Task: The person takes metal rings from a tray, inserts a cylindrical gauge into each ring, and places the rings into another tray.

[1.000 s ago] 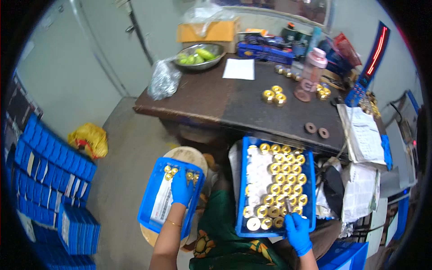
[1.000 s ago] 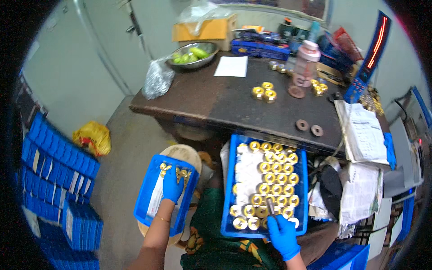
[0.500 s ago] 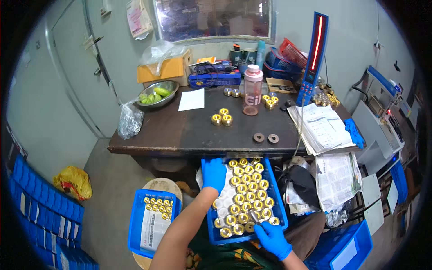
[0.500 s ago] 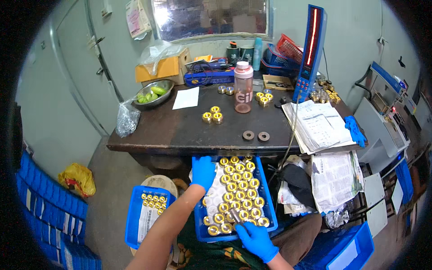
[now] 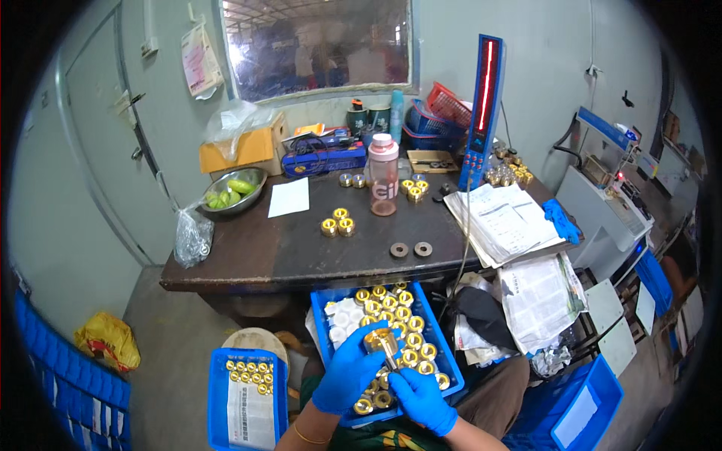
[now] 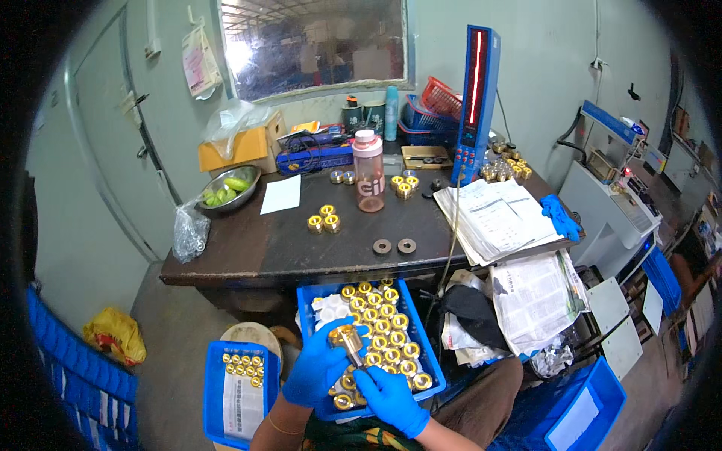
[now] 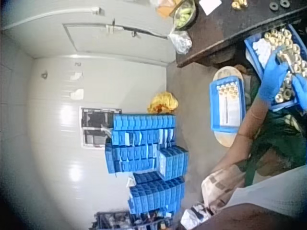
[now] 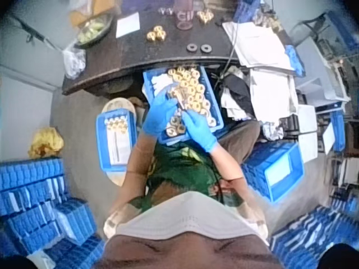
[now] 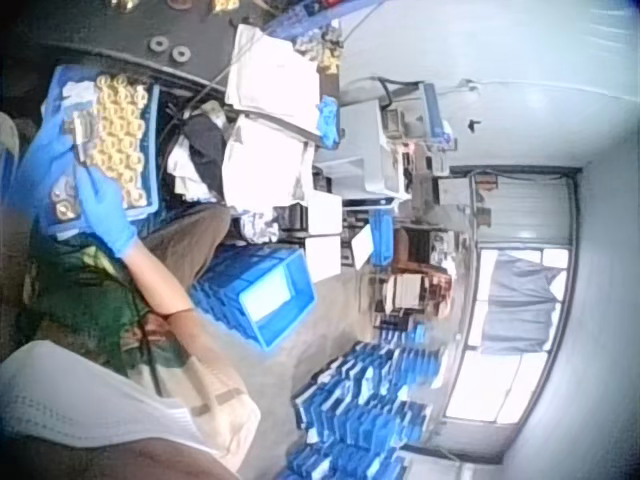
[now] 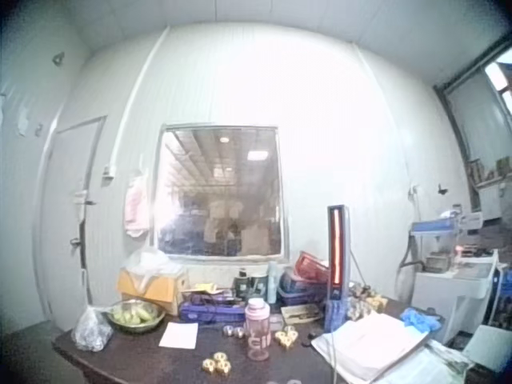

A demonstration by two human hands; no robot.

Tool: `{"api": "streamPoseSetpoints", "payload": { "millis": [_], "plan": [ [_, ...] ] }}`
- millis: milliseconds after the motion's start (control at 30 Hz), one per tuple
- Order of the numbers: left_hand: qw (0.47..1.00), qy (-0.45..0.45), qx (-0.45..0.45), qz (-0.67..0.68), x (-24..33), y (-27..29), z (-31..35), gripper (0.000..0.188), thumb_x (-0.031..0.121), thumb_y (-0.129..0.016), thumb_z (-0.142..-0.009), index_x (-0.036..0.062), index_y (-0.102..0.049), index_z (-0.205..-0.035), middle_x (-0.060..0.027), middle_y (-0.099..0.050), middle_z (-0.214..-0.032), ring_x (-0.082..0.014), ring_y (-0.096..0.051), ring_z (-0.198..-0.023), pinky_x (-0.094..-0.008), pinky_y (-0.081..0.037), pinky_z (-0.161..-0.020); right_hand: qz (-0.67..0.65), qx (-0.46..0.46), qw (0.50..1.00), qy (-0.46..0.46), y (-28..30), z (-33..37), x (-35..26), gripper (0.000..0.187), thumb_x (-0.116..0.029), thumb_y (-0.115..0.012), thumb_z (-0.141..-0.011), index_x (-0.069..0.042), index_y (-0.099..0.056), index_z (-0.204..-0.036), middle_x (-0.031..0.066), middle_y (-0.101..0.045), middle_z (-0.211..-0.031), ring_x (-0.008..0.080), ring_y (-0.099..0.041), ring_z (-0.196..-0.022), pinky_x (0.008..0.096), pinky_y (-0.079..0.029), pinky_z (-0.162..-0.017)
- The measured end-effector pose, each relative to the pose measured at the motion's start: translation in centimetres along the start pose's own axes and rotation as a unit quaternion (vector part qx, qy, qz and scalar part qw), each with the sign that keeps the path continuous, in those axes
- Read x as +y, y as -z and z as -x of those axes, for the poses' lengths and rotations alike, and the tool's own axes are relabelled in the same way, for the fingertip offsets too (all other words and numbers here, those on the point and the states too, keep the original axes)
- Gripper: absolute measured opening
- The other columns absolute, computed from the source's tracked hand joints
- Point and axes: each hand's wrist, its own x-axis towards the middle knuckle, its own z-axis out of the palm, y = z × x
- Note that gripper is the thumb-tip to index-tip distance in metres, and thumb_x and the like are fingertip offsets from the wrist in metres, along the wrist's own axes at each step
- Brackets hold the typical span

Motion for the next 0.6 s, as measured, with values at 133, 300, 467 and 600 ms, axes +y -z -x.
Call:
{"api": "streamPoseSetpoints", "payload": {
  "millis": [133,300,467,600],
  "plan": [
    [0.993,0.101,0.063,0.001,1.1,-1.3,1.0,0.043,-0.004,-0.052,-0.074,-0.0021,-0.042,-0.115,-0.0119,-0.052,-0.106,-0.0149,-0.052,-0.093,-0.0244,-0.044,-0.079,0.231,0.069,0.961,0.136,-0.1,-0.1,1.5,0.017,-0.019,-0.060,-0.076,-0.003,-0.058,-0.076,0.0157,-0.057,-0.063,0.0286,-0.057,-0.054,0.0328,-0.043,-0.046],
    [0.987,0.088,0.094,0.100,1.9,-2.1,1.8,0.043,-0.005,-0.052,-0.072,-0.0032,-0.043,-0.114,-0.0123,-0.050,-0.108,-0.0164,-0.049,-0.097,-0.0270,-0.041,-0.084,0.288,0.052,0.929,0.226,0.0,0.0,1.3,0.019,-0.025,-0.059,-0.075,-0.006,-0.058,-0.077,0.0133,-0.055,-0.057,0.0268,-0.055,-0.049,0.0362,-0.043,-0.043],
    [0.990,0.063,0.071,0.108,1.7,-1.7,2.5,0.040,0.001,-0.051,-0.074,-0.0037,-0.043,-0.113,-0.0128,-0.048,-0.111,-0.0168,-0.047,-0.102,-0.0286,-0.038,-0.088,0.188,0.081,0.957,0.207,0.1,0.4,0.4,0.017,-0.022,-0.061,-0.074,-0.006,-0.059,-0.079,0.0135,-0.056,-0.059,0.0265,-0.056,-0.050,0.0351,-0.043,-0.044],
    [0.973,0.126,0.070,0.178,2.4,-3.0,2.7,0.036,0.004,-0.047,-0.078,-0.0023,-0.043,-0.114,-0.0140,-0.043,-0.117,-0.0202,-0.045,-0.105,-0.0315,-0.036,-0.091,0.150,0.048,0.966,0.204,-0.5,0.6,0.0,0.016,-0.019,-0.061,-0.074,-0.004,-0.059,-0.080,0.0142,-0.057,-0.061,0.0268,-0.057,-0.052,0.0346,-0.044,-0.046]
  ]
}}
